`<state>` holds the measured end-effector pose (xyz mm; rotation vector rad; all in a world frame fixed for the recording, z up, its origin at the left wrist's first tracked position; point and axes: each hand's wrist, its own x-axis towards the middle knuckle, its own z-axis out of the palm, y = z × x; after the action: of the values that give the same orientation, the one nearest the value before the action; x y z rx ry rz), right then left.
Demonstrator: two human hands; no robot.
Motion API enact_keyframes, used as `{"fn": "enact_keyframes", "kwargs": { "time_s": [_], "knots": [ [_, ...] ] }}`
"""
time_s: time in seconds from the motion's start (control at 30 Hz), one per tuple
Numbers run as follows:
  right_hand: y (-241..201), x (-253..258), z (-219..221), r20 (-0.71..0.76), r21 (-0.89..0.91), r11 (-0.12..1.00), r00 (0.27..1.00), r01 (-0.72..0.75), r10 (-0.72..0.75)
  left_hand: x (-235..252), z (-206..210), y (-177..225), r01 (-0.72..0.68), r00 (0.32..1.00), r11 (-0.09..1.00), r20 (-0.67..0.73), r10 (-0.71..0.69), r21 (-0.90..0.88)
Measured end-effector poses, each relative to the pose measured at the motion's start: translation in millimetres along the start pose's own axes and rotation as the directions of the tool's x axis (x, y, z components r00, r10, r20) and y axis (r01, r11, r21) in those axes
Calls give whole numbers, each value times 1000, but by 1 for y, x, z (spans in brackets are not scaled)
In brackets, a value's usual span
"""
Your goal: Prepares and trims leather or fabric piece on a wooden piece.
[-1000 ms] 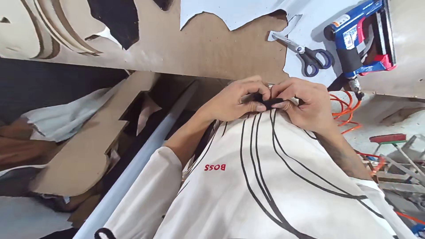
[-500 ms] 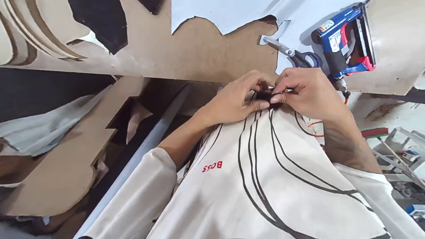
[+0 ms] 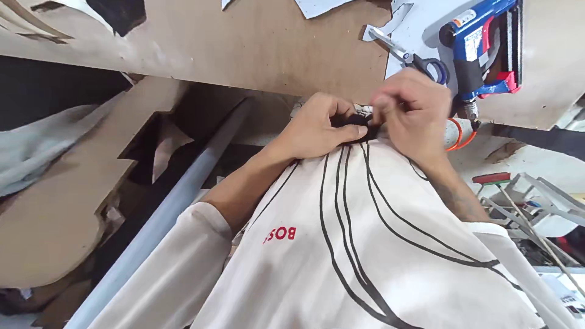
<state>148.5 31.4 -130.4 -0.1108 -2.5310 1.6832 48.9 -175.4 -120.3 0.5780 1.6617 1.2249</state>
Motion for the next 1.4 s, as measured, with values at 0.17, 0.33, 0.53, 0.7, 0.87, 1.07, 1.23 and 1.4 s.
{"fn": "enact_keyframes", "kwargs": {
  "time_s": [0.17,0.33,0.53,0.7,0.87,1.07,1.23,1.4],
  "knots": [
    [56,9,-100,-254,-574,711,914,-405,316,3,-5,-22,45,998,995,-32,-47,-86],
    [126,8,-127,-178,-700,508,813,-501,555,16,2,-28,-56,997,997,47,58,-52],
    [95,50,-143,-74,-796,481,848,-367,525,26,10,-24,-81,997,981,20,79,178],
    [49,79,-210,24,-682,541,725,-491,688,27,18,-26,-141,990,936,38,136,323],
    [-45,120,-191,524,-522,501,204,-690,827,25,22,-28,-196,979,919,21,201,342],
    [-102,132,-137,684,-464,466,29,-753,729,21,21,-30,-183,982,936,15,187,302],
    [-101,130,-101,726,-447,539,62,-714,685,21,23,-28,-219,974,928,16,225,303],
    [-102,127,-76,732,-462,667,173,-585,659,24,24,-29,-276,961,903,60,272,329]
  ]
}}
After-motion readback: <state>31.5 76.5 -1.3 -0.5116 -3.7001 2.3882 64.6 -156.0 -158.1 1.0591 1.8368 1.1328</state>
